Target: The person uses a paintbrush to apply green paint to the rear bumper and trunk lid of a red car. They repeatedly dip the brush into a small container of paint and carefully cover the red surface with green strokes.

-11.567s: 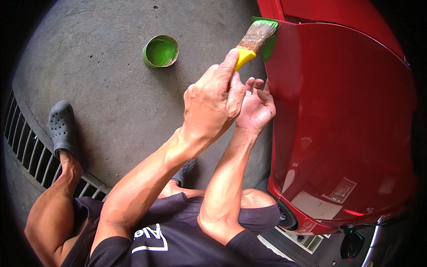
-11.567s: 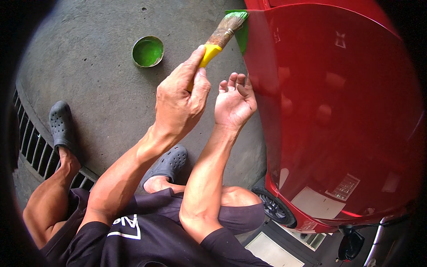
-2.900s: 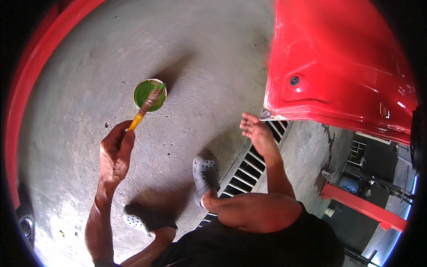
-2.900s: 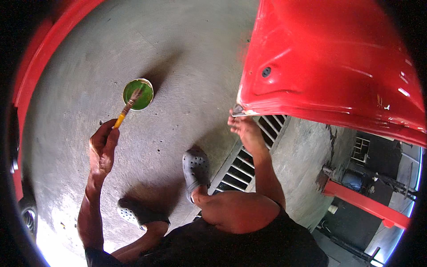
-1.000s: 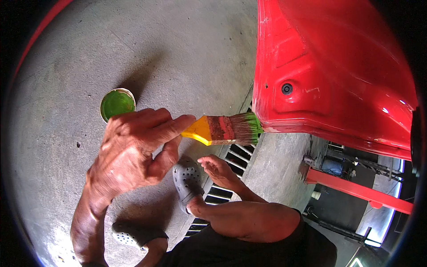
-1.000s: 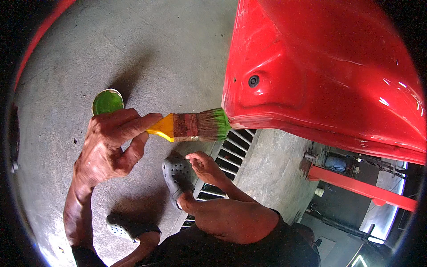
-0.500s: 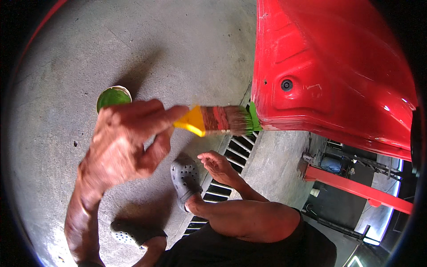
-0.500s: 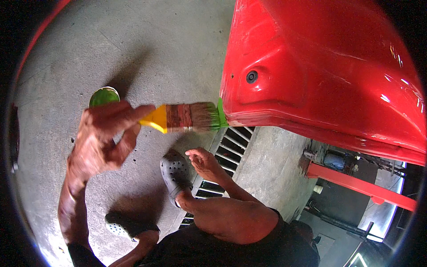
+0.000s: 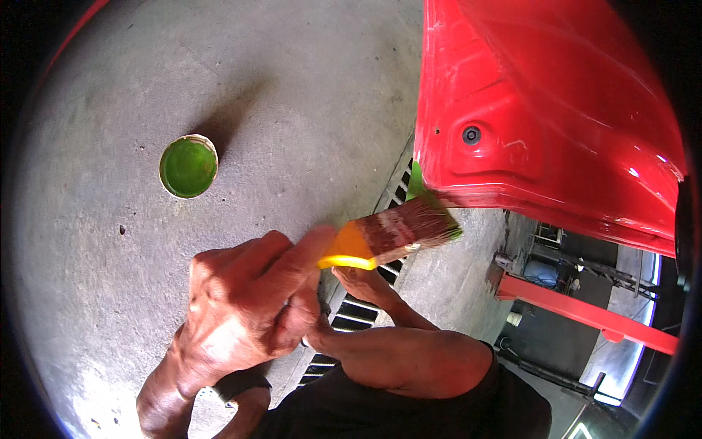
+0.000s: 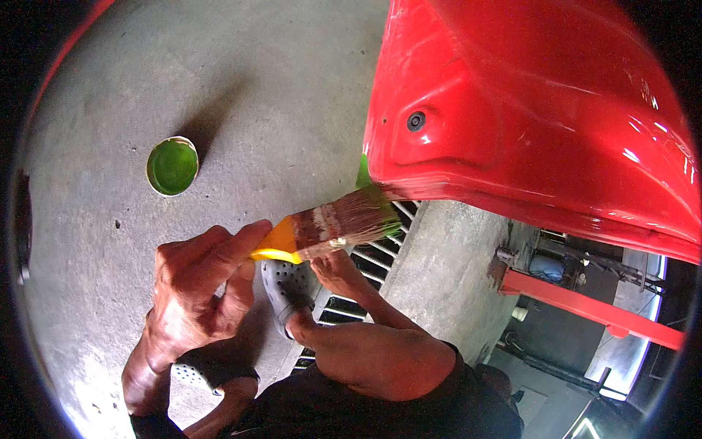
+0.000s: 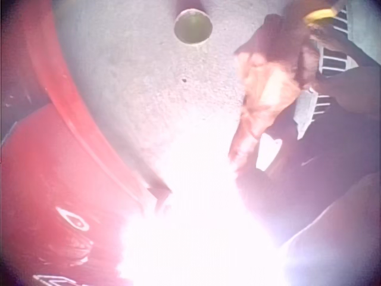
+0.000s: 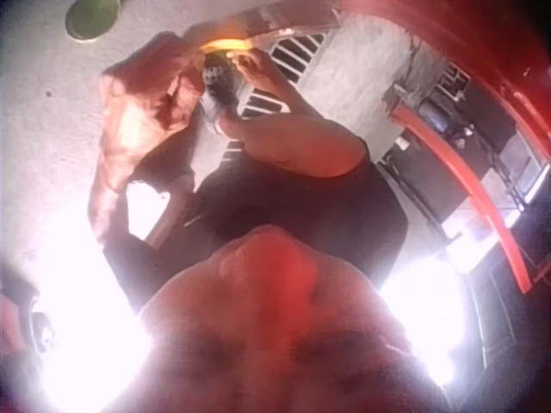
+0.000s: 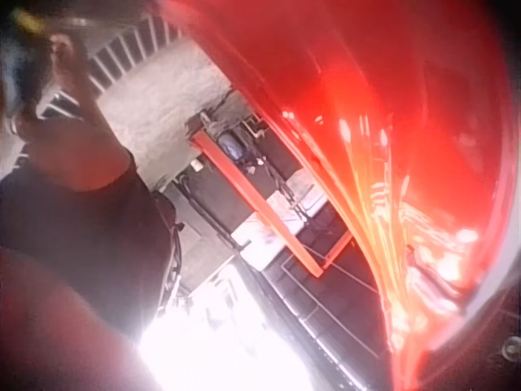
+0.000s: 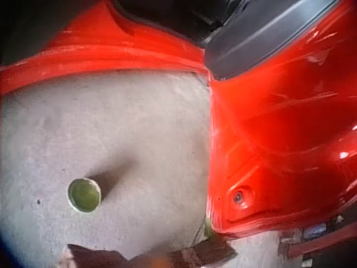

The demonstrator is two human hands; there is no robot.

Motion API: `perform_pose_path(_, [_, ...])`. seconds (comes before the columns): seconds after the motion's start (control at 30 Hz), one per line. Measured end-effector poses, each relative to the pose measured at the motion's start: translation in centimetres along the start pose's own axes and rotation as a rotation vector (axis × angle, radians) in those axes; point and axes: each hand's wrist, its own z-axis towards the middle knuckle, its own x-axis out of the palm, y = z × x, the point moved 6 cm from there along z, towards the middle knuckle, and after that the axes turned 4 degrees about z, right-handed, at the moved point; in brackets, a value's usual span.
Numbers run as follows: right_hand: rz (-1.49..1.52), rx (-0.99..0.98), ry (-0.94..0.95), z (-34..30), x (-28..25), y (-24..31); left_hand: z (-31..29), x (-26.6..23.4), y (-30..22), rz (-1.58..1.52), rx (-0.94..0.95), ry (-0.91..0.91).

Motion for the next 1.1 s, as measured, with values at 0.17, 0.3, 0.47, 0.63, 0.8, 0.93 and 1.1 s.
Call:
perform_pose_path(0.17, [0.104, -0.341, -0.130, 0.9, 0.5, -2.5, 0.5, 0.4, -0.2, 0.058, 0.005, 0.028])
perform_pose_path(0.3, [-0.404, -0.428, -0.174, 0.8, 0.6, -5.2, 1.0, -0.7, -1.8, -0.003, 0.054, -0.029])
perform_pose_path(0.47, [-0.287, -0.085, -0.090, -1.2, -0.6, 0.8, 1.0, 0.2, -1.4, 0.062, 0.039, -0.003])
perform_pose_path(0.63, [-0.106, -0.206, -0.110, -1.5, -0.6, 1.1, 1.2, -0.9, -1.9, -0.029, 0.017, -0.010])
perform_pose_path(0.8, [0.025, -0.426, -0.165, -1.2, -0.5, 1.9, 1.5, 0.0, -0.7, -0.014, -0.023, 0.022])
perform_pose_path(0.93, [0.154, -0.427, -0.109, -0.2, -0.3, 0.0, 1.1, -0.7, 0.0, -0.071, -0.120, 0.019])
perform_pose_path(1.1, [0.226, -0.408, -0.111, 0.4, 0.3, -0.9, 1.4, -0.2, 1.9, -0.062, -0.082, 0.019])
